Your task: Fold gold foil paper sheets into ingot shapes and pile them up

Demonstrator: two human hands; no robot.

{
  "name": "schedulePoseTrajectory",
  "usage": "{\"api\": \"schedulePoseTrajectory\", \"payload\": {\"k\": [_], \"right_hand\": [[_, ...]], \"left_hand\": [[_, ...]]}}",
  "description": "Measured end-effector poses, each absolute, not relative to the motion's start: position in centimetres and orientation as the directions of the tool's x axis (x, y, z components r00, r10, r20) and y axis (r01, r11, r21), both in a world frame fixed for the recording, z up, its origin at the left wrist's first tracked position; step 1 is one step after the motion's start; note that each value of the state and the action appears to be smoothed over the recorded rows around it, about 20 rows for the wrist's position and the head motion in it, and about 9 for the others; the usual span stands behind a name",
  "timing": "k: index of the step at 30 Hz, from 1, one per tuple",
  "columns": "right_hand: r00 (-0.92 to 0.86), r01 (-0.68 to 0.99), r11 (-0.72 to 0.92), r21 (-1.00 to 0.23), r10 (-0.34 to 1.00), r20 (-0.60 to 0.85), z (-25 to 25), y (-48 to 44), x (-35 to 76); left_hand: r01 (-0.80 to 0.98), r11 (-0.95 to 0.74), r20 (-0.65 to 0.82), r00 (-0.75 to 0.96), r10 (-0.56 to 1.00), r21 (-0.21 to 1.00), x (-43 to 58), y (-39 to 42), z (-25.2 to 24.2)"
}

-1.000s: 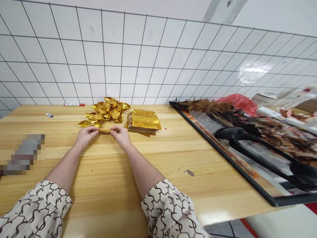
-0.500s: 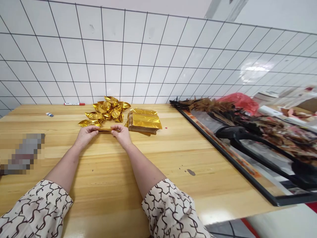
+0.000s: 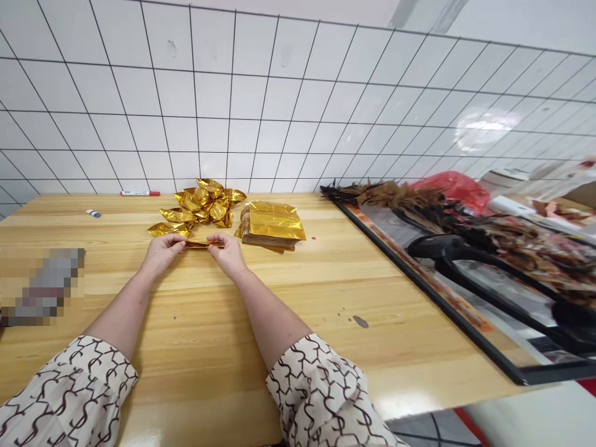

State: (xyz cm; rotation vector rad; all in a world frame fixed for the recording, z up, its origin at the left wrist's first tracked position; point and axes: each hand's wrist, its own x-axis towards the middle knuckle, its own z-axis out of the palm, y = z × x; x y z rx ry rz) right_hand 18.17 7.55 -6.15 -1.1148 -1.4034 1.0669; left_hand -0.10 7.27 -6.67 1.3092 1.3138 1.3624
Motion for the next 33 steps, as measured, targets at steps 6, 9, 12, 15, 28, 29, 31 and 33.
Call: {"api": "schedulePoseTrajectory", "payload": {"k": [6,9,12,15,28,29,31,33], "right_hand": [[-0.028,0.178,0.213,-0.961,0.977,0.211,-6.7,7.97,18.07],[-0.02,0.213,0.235,-0.948,0.972,0.236,-6.87,7.93,18.02],[-0.03,0.239,0.26,-0.936,0.965,0.26,-6.84,7.77,18.05],[-0.039,0.26,0.276,-0.925,0.96,0.276,-6.79,7.73,18.11],[-0.043,0.379,0.343,-0.859,0.934,0.354,-6.8,7.87,18.2],[-0.039,0.396,0.35,-0.849,0.93,0.365,-6.69,7.84,18.25],[-0.035,0.438,0.356,-0.826,0.924,0.38,-6.47,7.77,18.33],[-0.033,0.479,0.353,-0.804,0.922,0.386,-6.25,7.68,18.36]], "left_hand": [[0.137,-0.161,0.181,-0.147,0.972,0.977,0.09,7.27,-6.86],[0.161,-0.179,0.205,-0.163,0.965,0.971,0.23,7.23,-6.9],[0.198,-0.194,0.229,-0.174,0.958,0.961,0.39,7.09,-6.8],[0.245,-0.209,0.255,-0.176,0.951,0.947,0.49,6.86,-6.56],[0.418,-0.243,0.33,-0.149,0.932,0.875,0.45,6.4,-6.0],[0.42,-0.245,0.332,-0.148,0.932,0.874,0.44,6.4,-6.01],[0.421,-0.248,0.335,-0.147,0.931,0.873,0.42,6.4,-6.03],[0.418,-0.25,0.337,-0.149,0.93,0.874,0.41,6.41,-6.04]]}}
